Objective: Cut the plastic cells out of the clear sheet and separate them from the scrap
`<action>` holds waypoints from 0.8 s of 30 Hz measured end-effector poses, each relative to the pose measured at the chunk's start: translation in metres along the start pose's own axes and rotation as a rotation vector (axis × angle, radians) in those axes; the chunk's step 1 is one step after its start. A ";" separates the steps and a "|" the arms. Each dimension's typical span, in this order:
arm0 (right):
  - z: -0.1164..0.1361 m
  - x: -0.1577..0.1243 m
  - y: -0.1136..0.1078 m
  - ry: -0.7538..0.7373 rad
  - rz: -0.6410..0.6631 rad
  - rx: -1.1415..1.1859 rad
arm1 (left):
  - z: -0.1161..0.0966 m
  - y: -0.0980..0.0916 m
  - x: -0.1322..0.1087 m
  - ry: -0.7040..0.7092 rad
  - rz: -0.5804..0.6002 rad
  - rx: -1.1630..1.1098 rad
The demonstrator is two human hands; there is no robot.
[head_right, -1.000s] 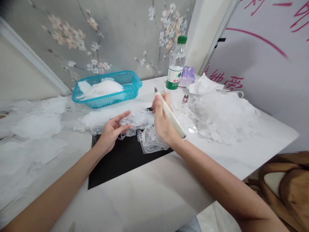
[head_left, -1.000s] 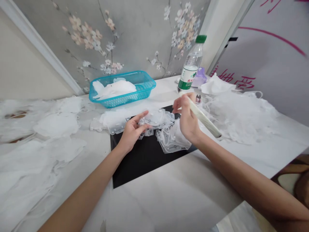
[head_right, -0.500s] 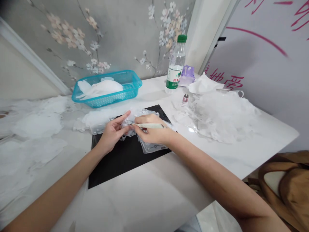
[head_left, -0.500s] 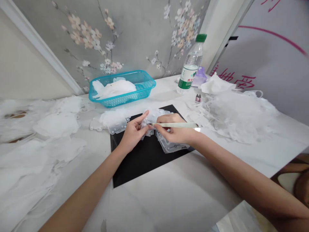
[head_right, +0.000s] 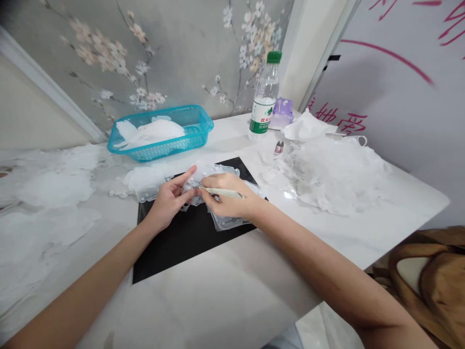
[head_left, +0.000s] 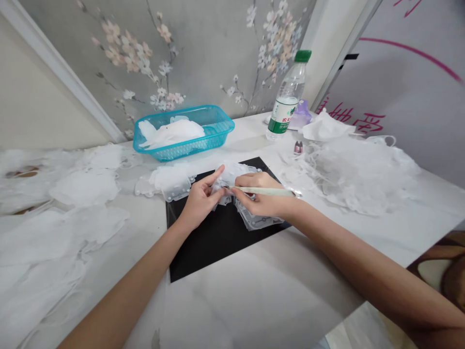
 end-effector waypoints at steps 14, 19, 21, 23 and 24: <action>0.003 0.000 0.011 0.055 0.087 -0.159 | -0.001 0.001 0.001 0.112 0.040 0.037; -0.001 0.000 0.010 0.075 0.110 -0.137 | -0.003 0.002 0.001 0.119 0.044 0.021; -0.001 0.000 0.007 0.052 0.128 -0.096 | -0.002 0.003 0.001 0.094 0.032 -0.011; -0.001 0.001 0.005 0.039 0.145 -0.056 | -0.002 0.003 0.001 0.069 0.024 -0.042; -0.001 0.001 0.003 0.038 0.150 -0.042 | -0.003 0.003 0.001 0.061 0.022 -0.052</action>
Point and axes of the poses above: each hand's wrist, its own x-axis towards the middle knuckle, its own y-axis out of the palm, z = x × y, the point moved 5 cm from there along x, towards the middle knuckle, and after that the axes turned 15 degrees about x, right-handed, at the moved point
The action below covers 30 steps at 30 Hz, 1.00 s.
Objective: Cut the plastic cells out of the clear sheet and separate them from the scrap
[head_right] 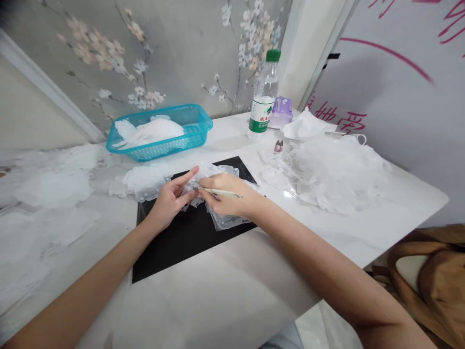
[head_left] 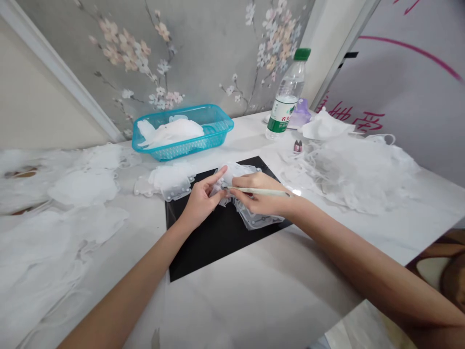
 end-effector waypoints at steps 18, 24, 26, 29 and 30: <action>0.004 0.001 0.004 0.058 0.060 -0.098 | -0.005 -0.001 -0.002 0.057 -0.019 0.035; 0.003 0.001 0.008 0.067 0.068 -0.132 | -0.005 0.000 -0.002 0.067 -0.008 0.052; 0.003 0.002 0.006 0.067 0.073 -0.126 | -0.004 0.000 -0.001 0.043 -0.019 0.027; 0.005 0.002 0.001 0.053 0.083 -0.101 | -0.002 0.000 -0.001 -0.007 -0.029 -0.015; 0.006 0.002 -0.001 0.045 0.086 -0.091 | -0.001 0.000 -0.001 -0.023 -0.031 -0.028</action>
Point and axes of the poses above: each hand's wrist, its own x-axis towards the middle knuckle, its own y-axis out of the palm, z = x × y, the point moved 5 cm from there along x, towards the middle knuckle, and after that the axes turned 15 degrees about x, right-handed, at the moved point
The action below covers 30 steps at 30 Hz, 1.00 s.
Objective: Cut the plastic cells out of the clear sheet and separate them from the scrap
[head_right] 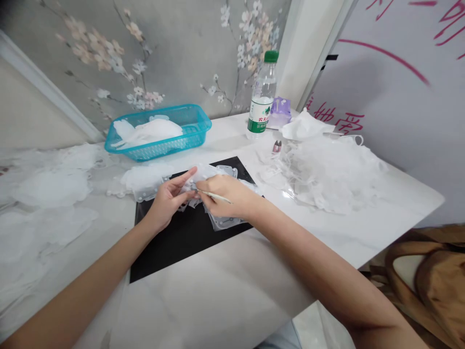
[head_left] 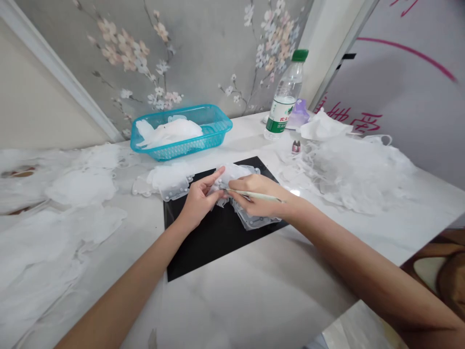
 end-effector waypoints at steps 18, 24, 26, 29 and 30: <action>-0.010 -0.001 0.009 0.032 0.064 -0.095 | 0.000 0.008 -0.005 -0.023 -0.035 -0.016; -0.007 -0.003 0.000 0.023 0.055 -0.090 | 0.002 0.003 -0.005 -0.081 -0.126 -0.071; -0.005 -0.003 -0.002 0.009 0.053 -0.083 | 0.003 0.002 -0.005 -0.082 -0.143 -0.067; -0.003 -0.004 -0.003 -0.010 0.062 -0.043 | 0.004 0.001 -0.005 -0.086 -0.168 -0.061; -0.002 -0.004 -0.003 -0.019 0.067 -0.026 | 0.004 0.001 -0.005 -0.087 -0.179 -0.062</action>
Point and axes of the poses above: each hand's wrist, its own x-axis towards the middle knuckle, its own y-axis out of the palm, z = x × y, the point moved 5 cm from there along x, towards the middle knuckle, and after that the axes turned 15 degrees about x, right-handed, at the moved point
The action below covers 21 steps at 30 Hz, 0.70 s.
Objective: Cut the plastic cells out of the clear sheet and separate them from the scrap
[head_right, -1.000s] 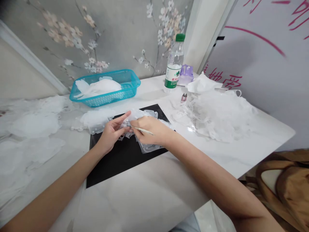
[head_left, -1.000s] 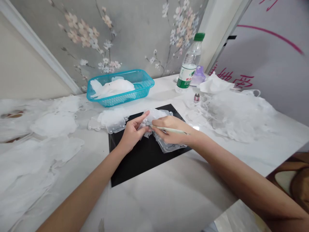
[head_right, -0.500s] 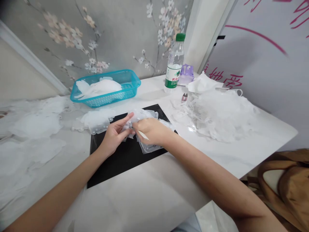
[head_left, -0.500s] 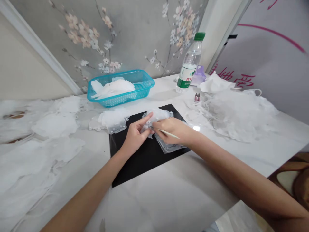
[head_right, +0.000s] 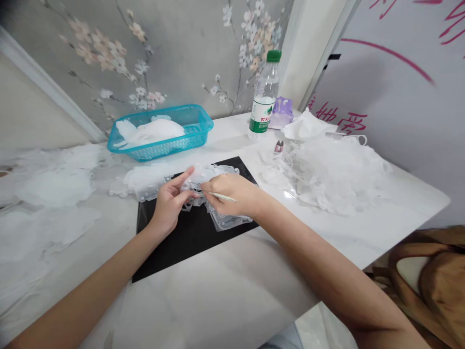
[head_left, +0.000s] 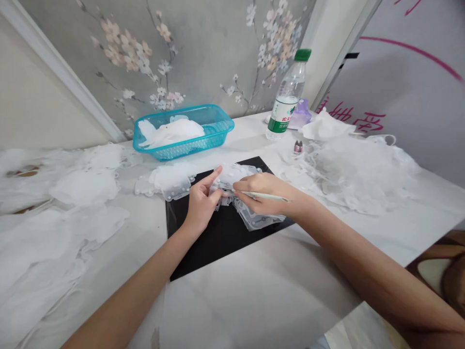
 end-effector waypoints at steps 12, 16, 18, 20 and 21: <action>-0.001 -0.002 -0.007 -0.003 -0.034 0.106 | -0.003 -0.002 0.000 -0.037 -0.048 -0.020; -0.001 -0.003 -0.008 -0.031 -0.040 0.139 | -0.002 -0.005 0.001 -0.049 -0.077 -0.016; -0.002 -0.003 -0.008 -0.025 -0.028 0.140 | -0.002 -0.005 0.001 -0.045 -0.075 -0.016; -0.003 -0.003 -0.007 -0.009 -0.012 0.125 | -0.002 -0.005 0.000 -0.045 -0.072 -0.018; -0.003 -0.003 -0.007 -0.003 -0.005 0.113 | -0.003 -0.005 0.000 -0.046 -0.072 -0.018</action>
Point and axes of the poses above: each hand's wrist, its own x-axis towards the middle knuckle, its own y-axis out of the palm, z = x × y, the point moved 5 cm from there along x, towards the middle knuckle, and after that the axes turned 15 degrees about x, right-handed, at the moved point
